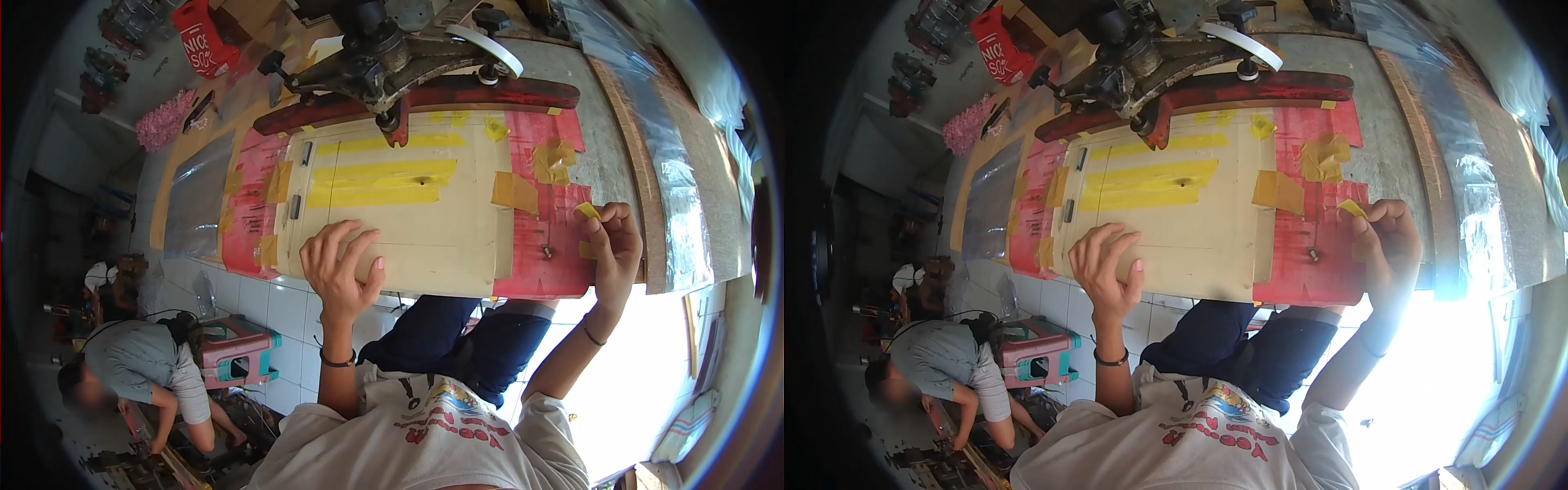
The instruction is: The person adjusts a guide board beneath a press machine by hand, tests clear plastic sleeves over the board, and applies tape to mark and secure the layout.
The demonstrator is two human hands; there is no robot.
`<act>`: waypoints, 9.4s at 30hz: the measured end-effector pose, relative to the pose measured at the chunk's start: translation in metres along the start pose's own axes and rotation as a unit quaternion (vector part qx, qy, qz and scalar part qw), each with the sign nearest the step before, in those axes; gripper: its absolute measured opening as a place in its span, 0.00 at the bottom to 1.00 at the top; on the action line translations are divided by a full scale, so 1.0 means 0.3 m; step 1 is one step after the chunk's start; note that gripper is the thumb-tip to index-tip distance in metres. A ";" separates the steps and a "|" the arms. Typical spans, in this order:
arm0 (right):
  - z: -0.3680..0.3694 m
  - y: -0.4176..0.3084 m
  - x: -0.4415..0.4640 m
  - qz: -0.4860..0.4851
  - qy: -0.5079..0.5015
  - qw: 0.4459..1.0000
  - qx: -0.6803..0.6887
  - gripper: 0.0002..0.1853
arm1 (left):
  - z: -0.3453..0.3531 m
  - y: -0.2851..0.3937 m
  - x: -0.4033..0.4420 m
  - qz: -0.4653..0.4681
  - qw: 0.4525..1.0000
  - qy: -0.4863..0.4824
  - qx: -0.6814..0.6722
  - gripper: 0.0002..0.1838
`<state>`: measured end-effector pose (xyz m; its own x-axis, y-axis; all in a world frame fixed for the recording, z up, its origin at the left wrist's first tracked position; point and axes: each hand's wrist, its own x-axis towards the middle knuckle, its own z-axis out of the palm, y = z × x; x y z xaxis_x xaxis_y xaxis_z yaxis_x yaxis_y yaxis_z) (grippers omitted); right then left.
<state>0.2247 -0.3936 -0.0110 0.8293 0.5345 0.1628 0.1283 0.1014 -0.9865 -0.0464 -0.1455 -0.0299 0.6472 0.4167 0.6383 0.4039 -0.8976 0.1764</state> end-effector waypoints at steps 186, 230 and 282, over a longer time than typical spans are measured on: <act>-0.020 0.022 0.032 -0.053 -0.050 0.996 0.047 0.04 | -0.001 -0.013 -0.008 0.037 0.998 0.038 -0.020 0.18; 0.085 -0.001 0.001 -0.051 -0.016 0.989 -0.134 0.11 | 0.056 -0.061 -0.024 0.059 0.996 0.064 0.001 0.20; 0.331 0.021 0.174 -0.104 -0.028 0.951 -0.288 0.39 | -0.182 -0.996 0.151 -0.167 0.972 -0.155 0.053 0.30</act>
<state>0.2146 -0.2817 -0.0073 0.7251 0.5982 0.3412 0.5773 -0.2579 -0.7748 -0.1732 0.1338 -0.0129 0.6258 0.7207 0.2984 0.6790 -0.6916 0.2462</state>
